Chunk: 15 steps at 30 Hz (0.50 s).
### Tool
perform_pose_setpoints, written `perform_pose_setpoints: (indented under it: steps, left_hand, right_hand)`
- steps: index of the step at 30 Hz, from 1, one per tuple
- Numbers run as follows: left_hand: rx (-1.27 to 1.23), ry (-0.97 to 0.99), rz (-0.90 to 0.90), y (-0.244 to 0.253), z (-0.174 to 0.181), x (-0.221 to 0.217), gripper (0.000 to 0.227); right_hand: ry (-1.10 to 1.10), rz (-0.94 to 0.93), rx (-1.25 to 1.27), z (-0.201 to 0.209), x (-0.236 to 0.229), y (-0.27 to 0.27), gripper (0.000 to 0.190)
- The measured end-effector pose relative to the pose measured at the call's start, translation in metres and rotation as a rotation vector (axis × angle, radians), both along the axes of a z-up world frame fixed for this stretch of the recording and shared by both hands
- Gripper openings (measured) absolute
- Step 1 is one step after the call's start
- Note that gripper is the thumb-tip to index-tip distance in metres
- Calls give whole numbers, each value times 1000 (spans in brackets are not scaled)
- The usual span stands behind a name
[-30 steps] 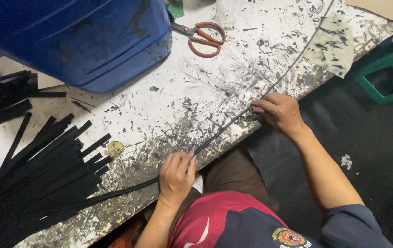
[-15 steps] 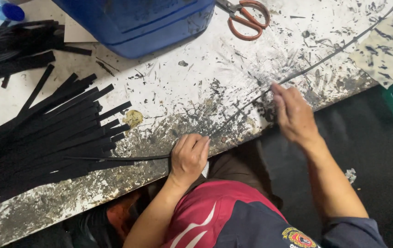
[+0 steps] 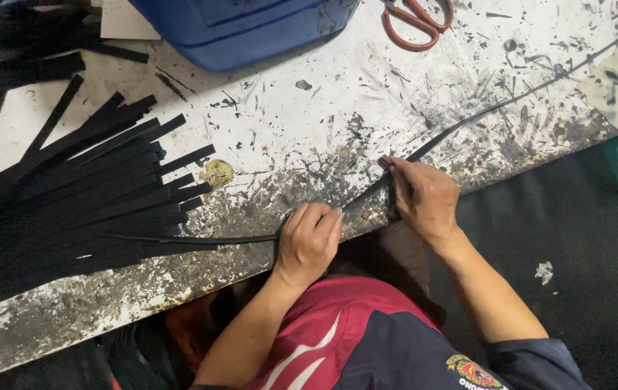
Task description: The person smooths long black rubber strips on a workbench using a small reddish tool, repeatedly rubbing along the length of each strip. The strips are handled one at a time and placed back on the table after treatment.
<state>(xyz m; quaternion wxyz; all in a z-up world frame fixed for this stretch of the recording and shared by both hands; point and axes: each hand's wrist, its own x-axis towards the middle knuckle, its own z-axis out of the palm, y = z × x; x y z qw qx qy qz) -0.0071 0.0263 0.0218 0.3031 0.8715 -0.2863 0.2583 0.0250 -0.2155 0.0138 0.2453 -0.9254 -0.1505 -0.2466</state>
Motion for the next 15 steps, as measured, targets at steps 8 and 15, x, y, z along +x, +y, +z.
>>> perform_pose_setpoints:
  steps: [8,15]
  left_hand:
    - [-35,14,1,0,-9,0,5]
    - [-38,18,-5,0,0,1,3]
  right_hand:
    - [-75,75,-5,-12,-21,44,18]
    - [-26,108,68,1,-33,73,14]
